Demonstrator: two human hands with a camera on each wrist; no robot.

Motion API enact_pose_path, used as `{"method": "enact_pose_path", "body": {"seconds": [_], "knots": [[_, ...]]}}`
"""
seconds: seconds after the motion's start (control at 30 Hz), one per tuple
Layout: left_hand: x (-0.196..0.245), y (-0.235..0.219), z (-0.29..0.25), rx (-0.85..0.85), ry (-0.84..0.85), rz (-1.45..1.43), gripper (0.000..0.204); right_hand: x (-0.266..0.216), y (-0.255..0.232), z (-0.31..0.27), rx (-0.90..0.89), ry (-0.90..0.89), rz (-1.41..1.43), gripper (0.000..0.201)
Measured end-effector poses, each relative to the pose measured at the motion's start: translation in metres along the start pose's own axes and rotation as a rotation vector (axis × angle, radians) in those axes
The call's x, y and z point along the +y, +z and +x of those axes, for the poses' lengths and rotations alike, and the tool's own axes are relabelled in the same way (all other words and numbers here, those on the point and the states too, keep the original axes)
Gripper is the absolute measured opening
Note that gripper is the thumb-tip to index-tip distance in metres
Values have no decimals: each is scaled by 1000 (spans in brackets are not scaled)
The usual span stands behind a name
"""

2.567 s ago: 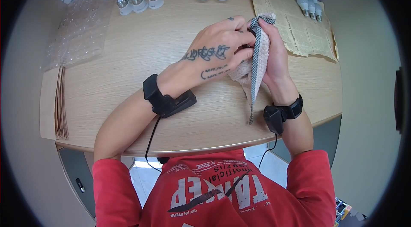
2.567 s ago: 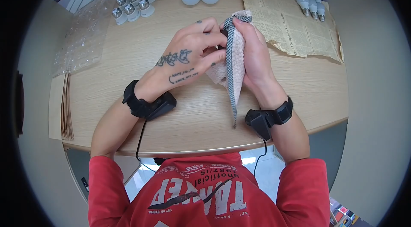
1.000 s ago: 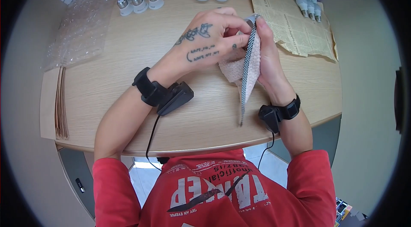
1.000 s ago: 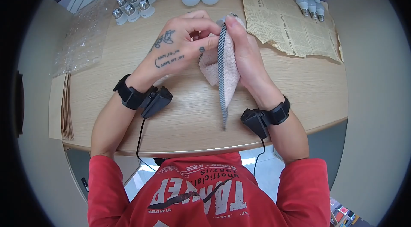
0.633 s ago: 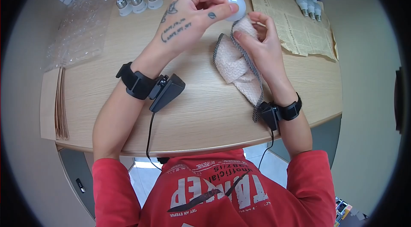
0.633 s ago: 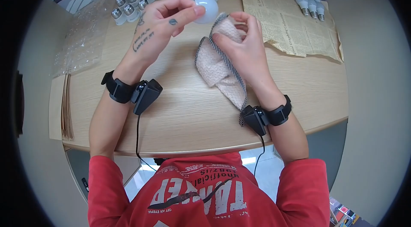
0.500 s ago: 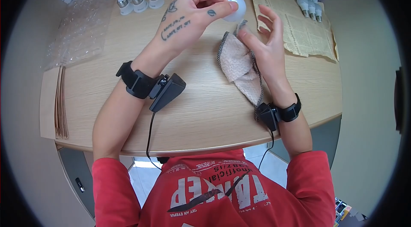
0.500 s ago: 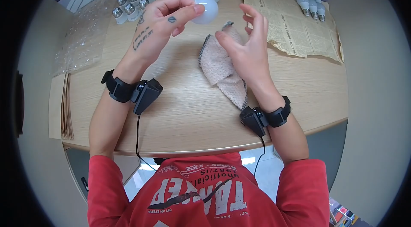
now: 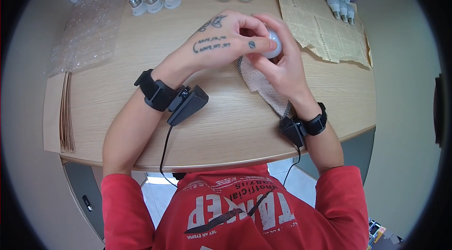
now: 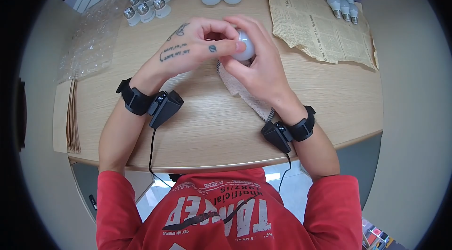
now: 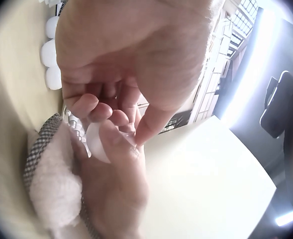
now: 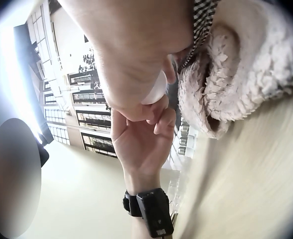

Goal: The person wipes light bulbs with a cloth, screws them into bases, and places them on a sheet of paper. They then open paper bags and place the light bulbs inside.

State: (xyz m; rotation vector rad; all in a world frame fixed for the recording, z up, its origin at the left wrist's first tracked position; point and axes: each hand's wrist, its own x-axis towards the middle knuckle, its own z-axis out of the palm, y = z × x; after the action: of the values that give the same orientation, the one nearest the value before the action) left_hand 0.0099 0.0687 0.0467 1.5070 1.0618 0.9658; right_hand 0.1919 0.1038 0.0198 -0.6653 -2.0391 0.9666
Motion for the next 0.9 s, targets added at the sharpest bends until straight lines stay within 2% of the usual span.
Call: {"method": "enact_pose_path", "body": {"seconds": [0.1,0.2,0.3,0.33,0.43,0.73,0.9], "knots": [[-1,-3,0,22,3,77,25,-3,3,-2,10,86,33,50],[3,-15,2,159,-74,269,33,3,4,-4,27,186,75,48],[-3,-36,3,438,-16,595,36,-4,2,-2,3,183,32,45],[-11,-47,4,537,70,960,32,-5,2,-2,-3,183,20,44],[-34,-74,0,691,126,1281,32,-5,3,-2,-14,176,-8,43],[-50,-85,-10,641,-90,1307,38,-3,3,-3,-9,165,-21,42],[-50,-86,-12,629,-49,1278,37,-4,2,-2,-14,164,-20,42]]}}
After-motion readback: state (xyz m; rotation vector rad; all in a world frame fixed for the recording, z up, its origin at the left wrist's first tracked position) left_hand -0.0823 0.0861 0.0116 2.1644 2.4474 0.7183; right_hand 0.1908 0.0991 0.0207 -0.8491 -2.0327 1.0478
